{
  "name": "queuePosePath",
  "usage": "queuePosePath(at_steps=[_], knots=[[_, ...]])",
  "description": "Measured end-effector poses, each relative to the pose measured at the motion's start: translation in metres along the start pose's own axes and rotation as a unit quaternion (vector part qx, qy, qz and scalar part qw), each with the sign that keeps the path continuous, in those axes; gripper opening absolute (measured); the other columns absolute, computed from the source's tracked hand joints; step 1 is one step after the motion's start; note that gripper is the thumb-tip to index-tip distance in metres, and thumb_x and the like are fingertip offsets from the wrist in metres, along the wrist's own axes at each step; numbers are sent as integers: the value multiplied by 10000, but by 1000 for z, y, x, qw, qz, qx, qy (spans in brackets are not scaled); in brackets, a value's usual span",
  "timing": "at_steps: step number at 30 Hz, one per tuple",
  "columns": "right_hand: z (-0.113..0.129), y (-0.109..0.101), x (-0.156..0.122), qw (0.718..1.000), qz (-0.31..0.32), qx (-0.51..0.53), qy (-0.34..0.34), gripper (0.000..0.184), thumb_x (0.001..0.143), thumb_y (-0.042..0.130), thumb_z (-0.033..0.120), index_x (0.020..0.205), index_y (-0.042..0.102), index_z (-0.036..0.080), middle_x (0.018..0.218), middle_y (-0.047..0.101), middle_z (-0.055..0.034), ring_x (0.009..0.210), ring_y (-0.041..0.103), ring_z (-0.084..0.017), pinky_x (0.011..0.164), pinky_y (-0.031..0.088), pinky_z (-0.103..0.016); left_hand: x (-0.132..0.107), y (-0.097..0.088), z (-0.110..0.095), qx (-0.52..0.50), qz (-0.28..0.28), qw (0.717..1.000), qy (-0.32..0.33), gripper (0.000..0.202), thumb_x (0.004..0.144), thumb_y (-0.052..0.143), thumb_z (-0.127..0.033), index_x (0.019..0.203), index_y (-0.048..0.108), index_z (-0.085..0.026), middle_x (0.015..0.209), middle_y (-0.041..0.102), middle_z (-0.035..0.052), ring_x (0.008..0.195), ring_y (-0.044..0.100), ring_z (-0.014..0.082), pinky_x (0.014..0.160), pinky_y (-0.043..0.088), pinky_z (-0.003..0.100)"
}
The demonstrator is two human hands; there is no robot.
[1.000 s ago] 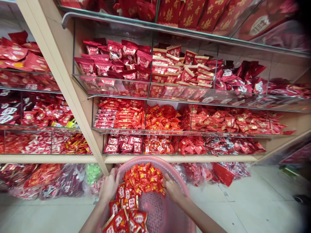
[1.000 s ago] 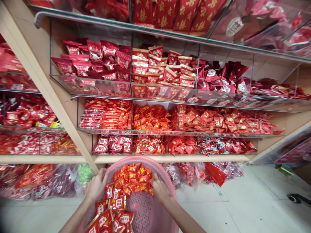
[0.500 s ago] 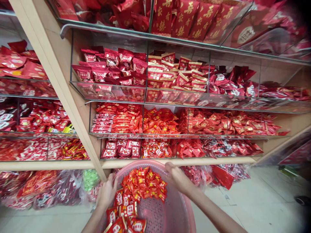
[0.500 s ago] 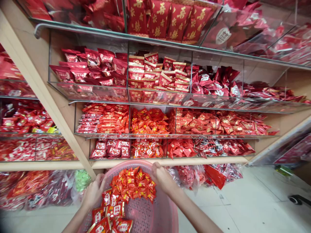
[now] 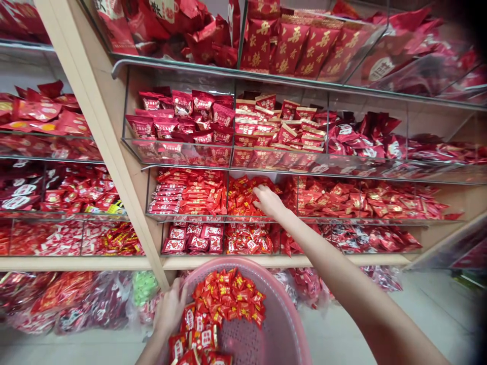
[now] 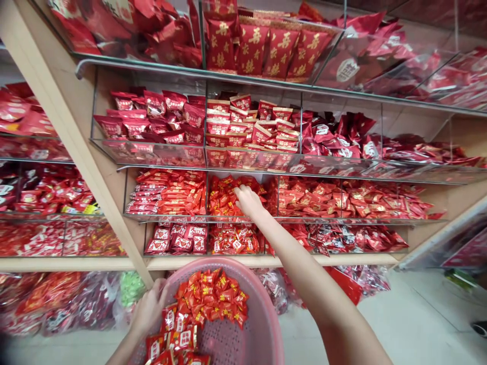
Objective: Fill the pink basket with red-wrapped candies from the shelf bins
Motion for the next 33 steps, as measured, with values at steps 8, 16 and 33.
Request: queuePosePath(at_steps=[8,16,33], knots=[[-2,21,14,994,-1,-39,97,471,726,624,391,1051,449,99,1024,547,-161,949,520,-237,739,431,-309,0,0,-1,5,-9,1000,14,391,874,203,-434,1071,461,-215,914,673,80,818,633,223,639,387,270],[3,25,14,990,15,-26,135,506,703,649,361,1068,441,81,985,583,-175,951,532,-257,716,440,-319,0,3,1,-4,1,1000,10,398,874,218,-427,1105,454,-205,932,667,91,841,629,215,659,390,267],[-5,-21,-22,988,11,62,142,334,695,594,337,937,437,169,948,567,-85,879,529,-219,674,401,-290,-2,-3,-4,20,4,1000,8,400,876,210,-426,1092,458,-199,899,677,89,823,633,221,644,378,268]])
Point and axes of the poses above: each hand's wrist, its own x-axis towards the middle knuckle, its own y-axis out of the palm, z = x × y, the point moved 7 cm from there along x, towards the middle knuckle
